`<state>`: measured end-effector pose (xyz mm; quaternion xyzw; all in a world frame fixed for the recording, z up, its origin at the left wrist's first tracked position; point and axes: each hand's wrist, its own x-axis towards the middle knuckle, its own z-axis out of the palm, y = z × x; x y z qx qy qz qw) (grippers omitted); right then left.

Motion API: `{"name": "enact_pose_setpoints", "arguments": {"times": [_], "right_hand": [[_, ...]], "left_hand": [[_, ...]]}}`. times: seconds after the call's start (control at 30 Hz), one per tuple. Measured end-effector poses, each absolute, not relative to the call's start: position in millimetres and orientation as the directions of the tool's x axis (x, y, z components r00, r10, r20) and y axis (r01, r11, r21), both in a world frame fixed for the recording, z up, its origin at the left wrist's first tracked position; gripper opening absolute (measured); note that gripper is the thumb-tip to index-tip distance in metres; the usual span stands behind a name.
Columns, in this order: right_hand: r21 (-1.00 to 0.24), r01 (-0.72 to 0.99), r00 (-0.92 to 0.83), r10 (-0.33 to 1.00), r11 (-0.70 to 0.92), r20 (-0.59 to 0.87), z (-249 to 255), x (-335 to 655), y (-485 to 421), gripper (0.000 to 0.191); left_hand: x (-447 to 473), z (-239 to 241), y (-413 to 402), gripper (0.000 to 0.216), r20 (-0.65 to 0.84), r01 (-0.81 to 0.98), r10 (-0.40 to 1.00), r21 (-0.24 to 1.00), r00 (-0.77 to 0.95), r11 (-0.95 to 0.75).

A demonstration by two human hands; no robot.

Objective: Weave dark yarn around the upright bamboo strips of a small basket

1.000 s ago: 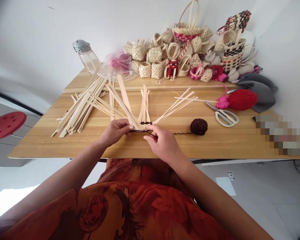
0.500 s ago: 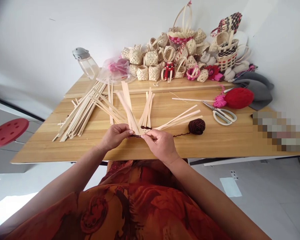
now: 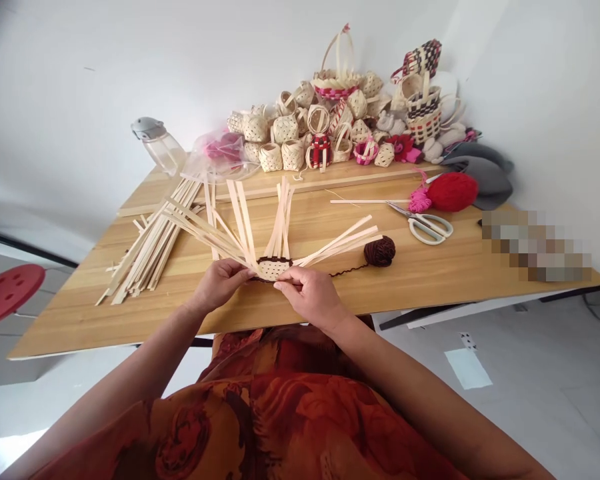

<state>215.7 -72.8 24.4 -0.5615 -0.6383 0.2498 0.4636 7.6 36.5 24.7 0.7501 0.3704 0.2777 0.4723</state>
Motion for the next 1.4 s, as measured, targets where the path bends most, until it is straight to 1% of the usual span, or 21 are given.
{"name": "enact_pose_setpoints", "arguments": {"times": [0.1, 0.17, 0.2, 0.27, 0.33, 0.4, 0.47, 0.6, 0.67, 0.7, 0.77, 0.83, 0.9, 0.97, 1.03, 1.1, 1.17, 1.23, 1.27, 1.33, 1.4], "right_hand": [[-0.843, 0.461, 0.100, 0.927, 0.278, 0.360, 29, 216, -81, 0.013], [-0.881, 0.399, 0.129, 0.936, 0.253, 0.327, 30, 217, -84, 0.011], [-0.917, 0.336, 0.141, 0.951, 0.214, 0.274, 30, 218, -84, 0.010], [-0.985, 0.141, 0.165, 0.979, 0.095, 0.118, 28, 218, -83, 0.013], [-0.998, -0.056, 0.187, 0.982, -0.009, -0.020, 27, 218, -81, 0.020], [-0.991, -0.129, 0.200, 0.977, -0.044, -0.069, 28, 217, -81, 0.023], [-0.999, -0.043, 0.210, 0.978, 0.001, -0.008, 31, 215, -83, 0.021], [-0.945, 0.267, 0.212, 0.945, 0.190, 0.250, 36, 213, -90, 0.011], [-0.943, 0.262, 0.242, 0.932, 0.205, 0.270, 36, 214, -89, 0.010], [-0.965, 0.192, 0.269, 0.936, 0.179, 0.227, 36, 215, -88, 0.014], [-0.996, -0.039, 0.310, 0.949, 0.082, 0.066, 37, 217, -84, 0.026], [-0.966, -0.257, 0.286, 0.954, -0.011, -0.086, 39, 219, -80, 0.038], [-0.934, -0.349, 0.209, 0.966, -0.073, -0.153, 42, 220, -78, 0.044], [-0.938, -0.334, 0.150, 0.977, -0.097, -0.155, 46, 221, -77, 0.042], [-0.954, -0.290, 0.150, 0.981, -0.075, -0.122, 48, 223, -76, 0.038], [-0.963, -0.269, 0.191, 0.978, -0.028, -0.081, 49, 226, -73, 0.036], [-0.967, -0.256, 0.222, 0.974, 0.007, -0.052, 50, 229, -70, 0.035], [-0.972, -0.233, 0.234, 0.972, 0.025, -0.031, 51, 231, -67, 0.034], [-0.976, -0.217, 0.232, 0.972, 0.030, -0.022, 52, 232, -66, 0.034], [-0.981, -0.190, 0.229, 0.973, 0.027, -0.018, 54, 232, -64, 0.034], [-0.985, -0.172, 0.234, 0.972, 0.006, -0.035, 56, 232, -64, 0.036]], "left_hand": [[1, 28, 39, 0.032, 0.091, 0.218, 0.827, 0.944, 0.554, -0.249], [-2, 30, 40, 0.031, 0.093, 0.158, 0.840, 0.966, 0.535, -0.207], [-3, 31, 40, 0.031, 0.088, 0.134, 0.844, 0.973, 0.530, -0.186], [-2, 32, 40, 0.031, 0.088, 0.100, 0.844, 0.981, 0.530, -0.166], [0, 32, 41, 0.031, 0.114, 0.071, 0.842, 0.982, 0.528, -0.178], [3, 32, 43, 0.030, 0.158, 0.034, 0.846, 0.978, 0.508, -0.203], [7, 31, 44, 0.029, 0.185, -0.003, 0.851, 0.977, 0.491, -0.211], [11, 28, 44, 0.027, 0.199, -0.074, 0.852, 0.980, 0.485, -0.187], [13, 27, 43, 0.027, 0.188, -0.108, 0.856, 0.982, 0.482, -0.155], [14, 27, 42, 0.026, 0.176, -0.123, 0.857, 0.984, 0.483, -0.133], [16, 27, 40, 0.027, 0.144, -0.147, 0.857, 0.986, 0.495, -0.081], [18, 28, 38, 0.028, 0.114, -0.173, 0.850, 0.985, 0.514, -0.027], [19, 29, 37, 0.030, 0.091, -0.191, 0.841, 0.981, 0.533, 0.015], [20, 30, 36, 0.029, 0.083, -0.182, 0.835, 0.983, 0.544, 0.021], [21, 31, 35, 0.029, 0.076, -0.124, 0.831, 0.992, 0.551, -0.009], [21, 34, 32, 0.040, 0.087, -0.063, 0.862, 0.996, 0.500, -0.064], [21, 38, 28, 0.041, 0.159, -0.045, 0.928, 0.987, 0.336, -0.153], [21, 46, 23, 0.027, 0.283, -0.042, 0.946, 0.959, 0.155, -0.280], [21, 51, 20, 0.020, 0.346, -0.033, 0.931, 0.938, 0.112, -0.345], [22, 62, 14, 0.017, 0.439, -0.001, 0.884, 0.896, 0.160, -0.445], [23, 72, 9, 0.020, 0.479, 0.040, 0.842, 0.863, 0.247, -0.503]]}}
